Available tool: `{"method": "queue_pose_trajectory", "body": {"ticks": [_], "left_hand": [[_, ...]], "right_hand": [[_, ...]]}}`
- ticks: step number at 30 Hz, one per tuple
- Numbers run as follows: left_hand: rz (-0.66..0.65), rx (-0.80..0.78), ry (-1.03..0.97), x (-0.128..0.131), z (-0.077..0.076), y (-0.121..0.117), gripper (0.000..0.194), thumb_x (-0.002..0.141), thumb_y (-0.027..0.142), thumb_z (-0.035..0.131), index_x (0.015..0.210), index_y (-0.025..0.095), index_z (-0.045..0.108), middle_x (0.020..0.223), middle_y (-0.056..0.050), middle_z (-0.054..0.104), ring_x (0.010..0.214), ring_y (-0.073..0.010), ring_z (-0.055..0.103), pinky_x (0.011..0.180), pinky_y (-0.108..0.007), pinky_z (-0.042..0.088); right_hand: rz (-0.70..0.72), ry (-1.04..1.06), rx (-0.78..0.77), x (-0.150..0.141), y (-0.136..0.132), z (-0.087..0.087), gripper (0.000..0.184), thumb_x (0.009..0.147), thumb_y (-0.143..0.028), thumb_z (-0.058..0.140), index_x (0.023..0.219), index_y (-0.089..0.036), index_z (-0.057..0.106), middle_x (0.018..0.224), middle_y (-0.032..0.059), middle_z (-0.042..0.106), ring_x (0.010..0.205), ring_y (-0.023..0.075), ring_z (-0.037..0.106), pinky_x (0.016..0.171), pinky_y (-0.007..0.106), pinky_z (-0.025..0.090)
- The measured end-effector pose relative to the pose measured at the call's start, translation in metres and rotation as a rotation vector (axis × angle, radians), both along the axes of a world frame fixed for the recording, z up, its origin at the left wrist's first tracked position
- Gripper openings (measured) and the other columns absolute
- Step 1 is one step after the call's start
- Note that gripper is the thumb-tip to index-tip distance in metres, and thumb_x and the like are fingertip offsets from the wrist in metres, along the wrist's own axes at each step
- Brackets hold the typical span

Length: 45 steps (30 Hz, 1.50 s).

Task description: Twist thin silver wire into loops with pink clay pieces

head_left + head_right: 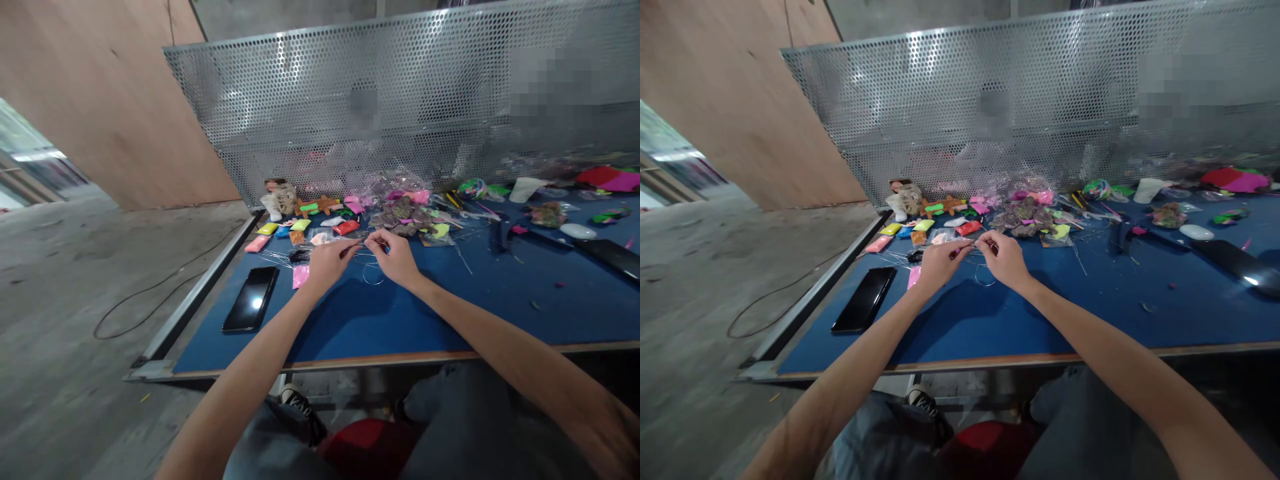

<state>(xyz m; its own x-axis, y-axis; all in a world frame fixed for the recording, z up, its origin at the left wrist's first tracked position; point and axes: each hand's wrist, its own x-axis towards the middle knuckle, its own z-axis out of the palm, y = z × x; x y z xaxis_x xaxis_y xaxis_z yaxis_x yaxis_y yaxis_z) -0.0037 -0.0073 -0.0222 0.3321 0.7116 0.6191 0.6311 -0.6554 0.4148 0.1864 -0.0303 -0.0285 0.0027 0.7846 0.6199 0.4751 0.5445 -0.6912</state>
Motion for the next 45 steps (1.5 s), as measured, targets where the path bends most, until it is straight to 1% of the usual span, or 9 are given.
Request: {"method": "queue_pose_trajectory", "body": {"ticks": [7,11,15,20,23,28,33,39,45], "left_hand": [[0.139,-0.024,-0.099,0.002,0.001,-0.003,0.023,0.090,0.045,0.068,0.100,0.030,0.081,0.096,-0.004,0.079,0.081,-0.0219,0.072,0.077,-0.034,0.049],[-0.040,-0.197,-0.205,0.003,0.002,0.000,0.027,0.092,0.046,0.064,0.097,0.025,0.080,0.090,-0.003,0.078,0.073,-0.0176,0.066,0.070,-0.029,0.046],[-0.270,-0.528,-0.357,0.002,0.003,0.003,0.040,0.088,0.055,0.064,0.083,0.017,0.076,0.068,-0.002,0.067,0.054,-0.0101,0.048,0.053,-0.025,0.035],[-0.467,-0.827,-0.564,0.003,0.003,0.002,0.044,0.083,0.059,0.068,0.085,0.016,0.073,0.079,-0.003,0.066,0.051,-0.0060,0.039,0.053,-0.024,0.035],[-0.374,-0.619,-0.404,0.003,0.002,-0.002,0.041,0.087,0.057,0.065,0.090,0.017,0.075,0.081,-0.005,0.070,0.059,-0.0104,0.050,0.057,-0.025,0.038],[-0.042,-0.097,-0.084,0.004,0.000,-0.008,0.033,0.084,0.044,0.074,0.111,0.024,0.074,0.091,-0.003,0.076,0.069,-0.0149,0.060,0.069,-0.028,0.043],[0.017,0.018,0.032,0.003,0.003,-0.008,0.025,0.091,0.046,0.066,0.096,0.024,0.077,0.095,-0.004,0.078,0.074,-0.0168,0.064,0.070,-0.030,0.041],[-0.307,-0.453,-0.325,0.002,0.009,-0.003,0.042,0.092,0.054,0.060,0.082,0.016,0.075,0.070,-0.003,0.070,0.052,-0.0097,0.047,0.052,-0.025,0.034],[-0.489,-0.865,-0.600,0.000,0.008,0.002,0.044,0.081,0.057,0.070,0.074,0.014,0.070,0.064,-0.003,0.065,0.049,-0.0067,0.041,0.052,-0.023,0.035]], "right_hand": [[0.015,0.034,-0.010,-0.003,-0.001,0.001,0.023,0.093,-0.041,0.057,0.084,-0.022,0.066,0.080,0.0038,0.071,0.073,0.0206,0.063,0.066,0.032,0.048],[0.024,0.002,0.032,-0.001,0.003,0.001,0.020,0.095,-0.038,0.056,0.085,-0.023,0.066,0.081,0.0033,0.071,0.073,0.0202,0.063,0.069,0.033,0.047],[0.035,-0.072,0.117,0.004,0.005,0.003,0.018,0.095,-0.037,0.058,0.085,-0.024,0.065,0.083,0.0026,0.070,0.074,0.0200,0.061,0.075,0.035,0.046],[0.035,-0.109,0.163,0.007,0.002,0.006,0.018,0.096,-0.038,0.058,0.086,-0.025,0.065,0.082,0.0021,0.069,0.076,0.0204,0.059,0.084,0.038,0.044],[0.062,-0.022,0.071,0.008,0.003,0.002,0.019,0.094,-0.037,0.060,0.083,-0.023,0.065,0.080,0.0023,0.068,0.074,0.0195,0.059,0.074,0.034,0.046],[0.054,0.084,-0.067,0.006,0.009,-0.009,0.023,0.091,-0.039,0.060,0.080,-0.020,0.065,0.077,0.0035,0.068,0.072,0.0190,0.059,0.067,0.031,0.046],[0.058,0.061,-0.061,0.002,0.006,-0.008,0.022,0.092,-0.040,0.059,0.081,-0.021,0.064,0.076,0.0026,0.066,0.071,0.0190,0.059,0.066,0.031,0.045],[0.025,-0.029,0.126,0.002,-0.003,0.003,0.017,0.095,-0.033,0.060,0.083,-0.022,0.065,0.081,0.0019,0.068,0.070,0.0179,0.058,0.074,0.034,0.044],[0.046,-0.179,0.381,0.005,-0.007,0.006,0.015,0.097,-0.031,0.059,0.085,-0.024,0.066,0.078,0.0001,0.069,0.068,0.0172,0.057,0.086,0.040,0.040]]}}
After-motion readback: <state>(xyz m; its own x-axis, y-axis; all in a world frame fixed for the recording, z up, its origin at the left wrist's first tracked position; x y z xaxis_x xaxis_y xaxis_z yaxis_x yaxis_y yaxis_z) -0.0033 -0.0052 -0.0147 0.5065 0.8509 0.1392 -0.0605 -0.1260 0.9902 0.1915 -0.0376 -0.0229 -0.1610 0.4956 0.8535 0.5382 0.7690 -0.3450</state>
